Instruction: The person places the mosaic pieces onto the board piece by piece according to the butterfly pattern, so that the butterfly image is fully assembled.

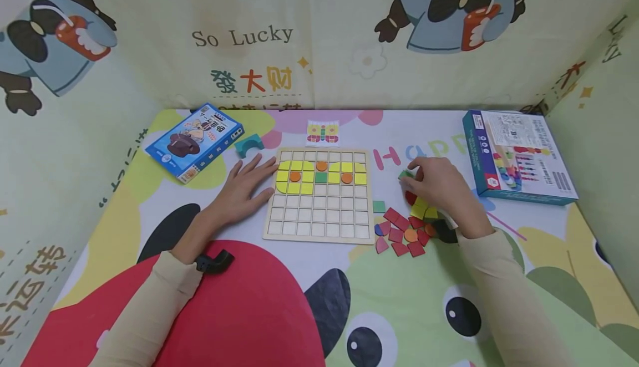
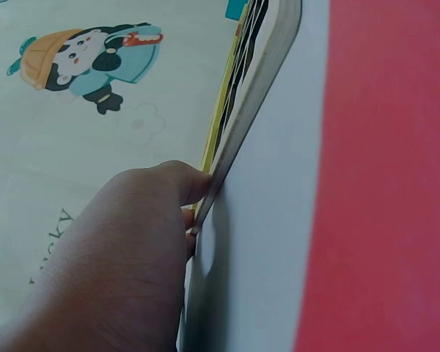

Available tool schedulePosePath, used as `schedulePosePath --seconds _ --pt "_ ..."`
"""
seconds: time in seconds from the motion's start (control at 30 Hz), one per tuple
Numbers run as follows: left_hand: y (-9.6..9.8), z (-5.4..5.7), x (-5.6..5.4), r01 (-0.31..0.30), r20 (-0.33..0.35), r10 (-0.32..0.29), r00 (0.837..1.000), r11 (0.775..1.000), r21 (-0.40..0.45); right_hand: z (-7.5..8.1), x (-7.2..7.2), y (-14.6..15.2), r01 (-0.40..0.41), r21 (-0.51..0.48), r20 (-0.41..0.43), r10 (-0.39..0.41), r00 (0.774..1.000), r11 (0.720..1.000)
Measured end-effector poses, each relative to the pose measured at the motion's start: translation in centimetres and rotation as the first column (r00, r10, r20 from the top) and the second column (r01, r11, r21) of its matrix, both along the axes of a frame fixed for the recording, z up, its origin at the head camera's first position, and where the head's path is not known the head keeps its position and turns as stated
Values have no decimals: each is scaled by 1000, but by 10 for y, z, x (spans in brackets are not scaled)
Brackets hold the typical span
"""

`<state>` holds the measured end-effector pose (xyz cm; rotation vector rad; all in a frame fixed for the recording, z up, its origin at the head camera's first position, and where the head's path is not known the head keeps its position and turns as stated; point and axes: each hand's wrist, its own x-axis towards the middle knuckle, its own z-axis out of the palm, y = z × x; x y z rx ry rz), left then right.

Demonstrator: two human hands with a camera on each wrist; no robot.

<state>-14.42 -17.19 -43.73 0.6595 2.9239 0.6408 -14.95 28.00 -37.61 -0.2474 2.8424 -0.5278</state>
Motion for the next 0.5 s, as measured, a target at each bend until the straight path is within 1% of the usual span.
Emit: schedulePosePath --seconds 0.13,0.37,0.5 --pt "0 1 0 -4 3 4 1000 1000 -3 -2 1 8 15 -5 42 -15 999 1000" --pt "0 1 1 -6 5 6 1000 1000 -1 -5 1 9 25 0 43 -25 999 1000" --pt "1 2 1 -8 4 8 1000 1000 -5 -3 0 5 17 12 35 -18 999 1000"
